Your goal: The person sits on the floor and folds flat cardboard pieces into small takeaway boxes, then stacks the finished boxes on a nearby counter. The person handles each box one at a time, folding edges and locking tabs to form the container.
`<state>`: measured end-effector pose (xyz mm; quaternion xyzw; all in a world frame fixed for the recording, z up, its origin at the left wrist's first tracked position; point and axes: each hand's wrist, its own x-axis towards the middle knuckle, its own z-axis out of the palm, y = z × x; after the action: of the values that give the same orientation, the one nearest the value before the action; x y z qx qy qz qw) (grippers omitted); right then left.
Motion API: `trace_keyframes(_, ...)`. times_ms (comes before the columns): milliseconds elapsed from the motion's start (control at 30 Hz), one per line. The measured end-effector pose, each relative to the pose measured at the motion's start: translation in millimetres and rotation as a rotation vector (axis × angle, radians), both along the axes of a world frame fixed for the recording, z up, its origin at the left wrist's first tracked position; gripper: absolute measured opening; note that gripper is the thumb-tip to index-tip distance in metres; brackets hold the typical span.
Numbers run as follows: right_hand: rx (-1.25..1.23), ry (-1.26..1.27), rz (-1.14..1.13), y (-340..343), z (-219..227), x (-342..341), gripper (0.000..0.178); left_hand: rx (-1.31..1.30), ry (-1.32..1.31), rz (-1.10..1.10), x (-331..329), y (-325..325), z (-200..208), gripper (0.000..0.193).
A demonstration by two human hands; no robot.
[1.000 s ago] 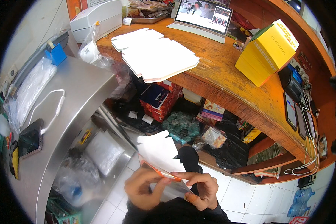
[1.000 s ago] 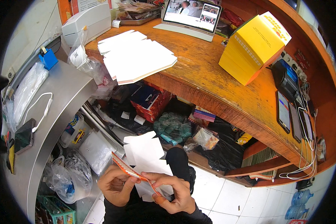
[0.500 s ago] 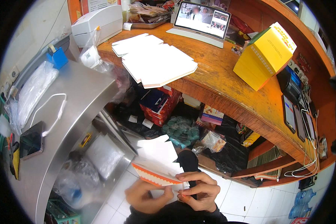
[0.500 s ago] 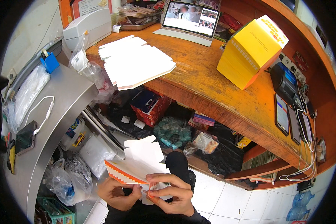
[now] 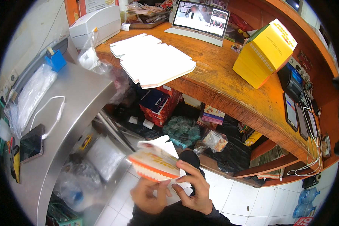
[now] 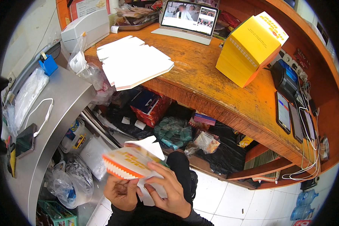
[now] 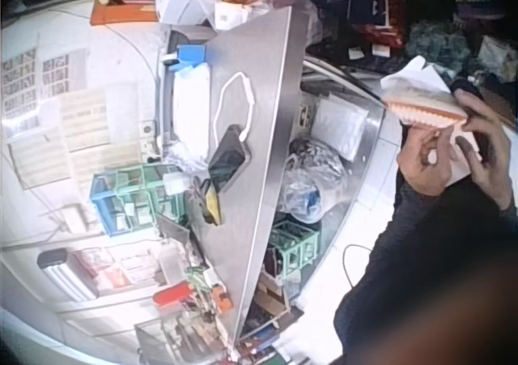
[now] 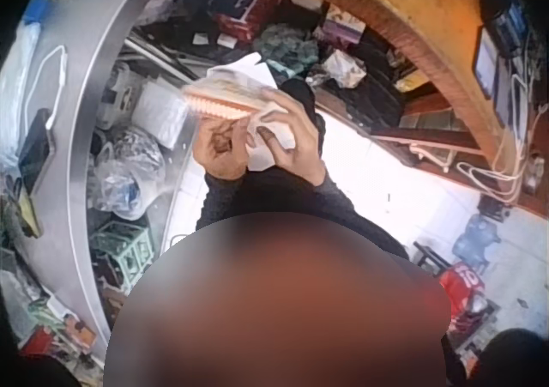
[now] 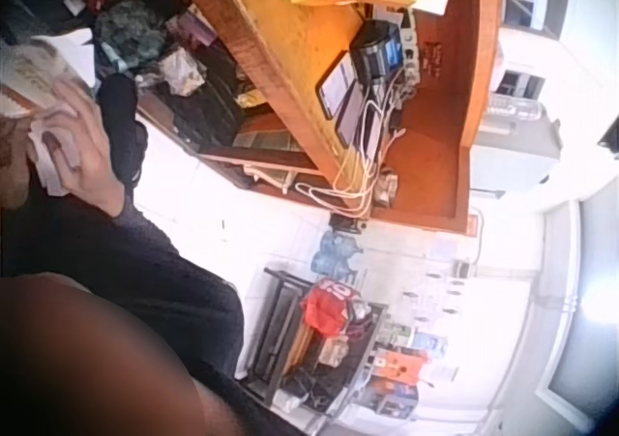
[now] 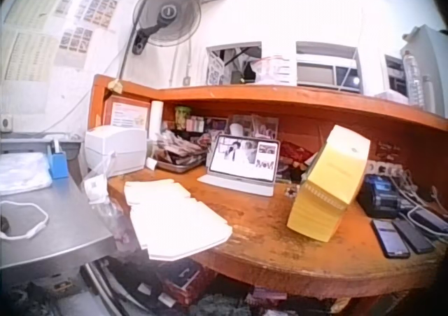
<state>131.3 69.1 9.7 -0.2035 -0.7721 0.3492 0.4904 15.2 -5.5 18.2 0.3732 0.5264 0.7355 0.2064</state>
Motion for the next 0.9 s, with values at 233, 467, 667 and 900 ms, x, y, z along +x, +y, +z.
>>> trace_keyframes(233, 0.017, -0.089, 0.037, 17, -14, 15, 0.03, -0.116, 0.223, -0.133, -10, -4, 10, 0.03)
trace_keyframes(467, -0.359, 0.288, -0.169, 15, -13, 20, 0.018, -0.118, 0.971, 0.16, -12, 9, 12, 0.072)
trace_keyframes(667, -0.711, 0.18, 0.071, 21, -1, 27, 0.053, -0.29, 0.825, -0.112, -29, 5, 4, 0.074)
trace_keyframes(900, -0.349, -0.23, 0.186, 33, 6, 37, 0.048, -0.136, 1.17, 0.015, -39, 3, -10, 0.049)
